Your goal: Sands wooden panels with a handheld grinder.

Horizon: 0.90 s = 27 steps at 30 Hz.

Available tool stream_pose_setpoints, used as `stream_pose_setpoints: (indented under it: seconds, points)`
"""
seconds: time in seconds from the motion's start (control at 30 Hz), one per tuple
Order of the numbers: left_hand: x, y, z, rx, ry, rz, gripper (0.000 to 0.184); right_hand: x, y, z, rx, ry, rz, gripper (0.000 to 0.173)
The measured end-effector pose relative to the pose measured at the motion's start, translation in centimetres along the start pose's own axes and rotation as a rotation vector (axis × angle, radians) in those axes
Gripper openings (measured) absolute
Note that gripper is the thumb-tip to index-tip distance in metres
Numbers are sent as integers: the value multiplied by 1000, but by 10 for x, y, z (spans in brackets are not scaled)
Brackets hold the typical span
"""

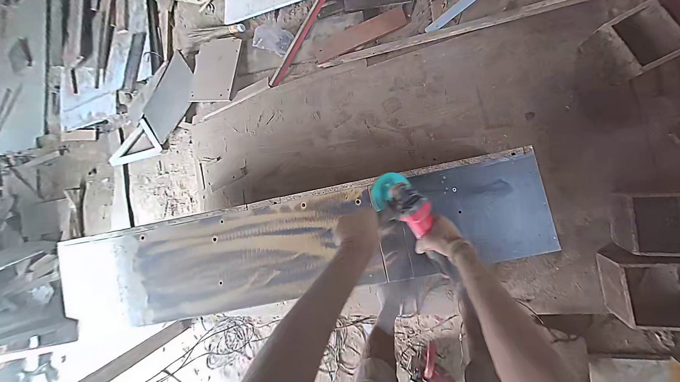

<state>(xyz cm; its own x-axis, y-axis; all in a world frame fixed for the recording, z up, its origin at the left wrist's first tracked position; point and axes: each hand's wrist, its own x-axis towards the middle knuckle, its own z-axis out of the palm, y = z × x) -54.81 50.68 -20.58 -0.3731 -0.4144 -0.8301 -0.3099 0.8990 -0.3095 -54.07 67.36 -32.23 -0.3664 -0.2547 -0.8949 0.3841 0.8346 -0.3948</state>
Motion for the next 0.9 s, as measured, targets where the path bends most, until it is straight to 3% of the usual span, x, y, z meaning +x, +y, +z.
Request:
stream_pose_setpoints:
  seconds: [0.13, 0.27, 0.33, 0.4, 0.47, 0.57, 0.73, 0.9]
  points:
    - [12, -121, 28, -29, 16, -160, 40, -2, -97, 62, -154, -115, -100, 61]
    - [43, -234, 98, -282, 66, -193, 42, -7, -179, 106, -404, -174, -239, 59]
    - [58, -262, 130, -445, 92, -205, 43, -15, -214, 112, -517, -162, -270, 53]
    - [60, -263, 145, -531, 92, -227, 43, -33, -237, 104, -581, -156, -277, 52]
    - [64, -238, 149, -644, 93, -188, 42, -48, -244, 78, -602, -159, -254, 53]
    - [63, -163, 136, -723, 17, -94, 42, -61, -213, 22, -648, -121, -169, 56]
    - [48, 0, 85, -598, -114, 53, 42, -55, -97, -82, -685, -9, 95, 54]
    - [46, 156, 45, -435, -179, 258, 39, -42, 43, -172, -582, 82, 374, 65]
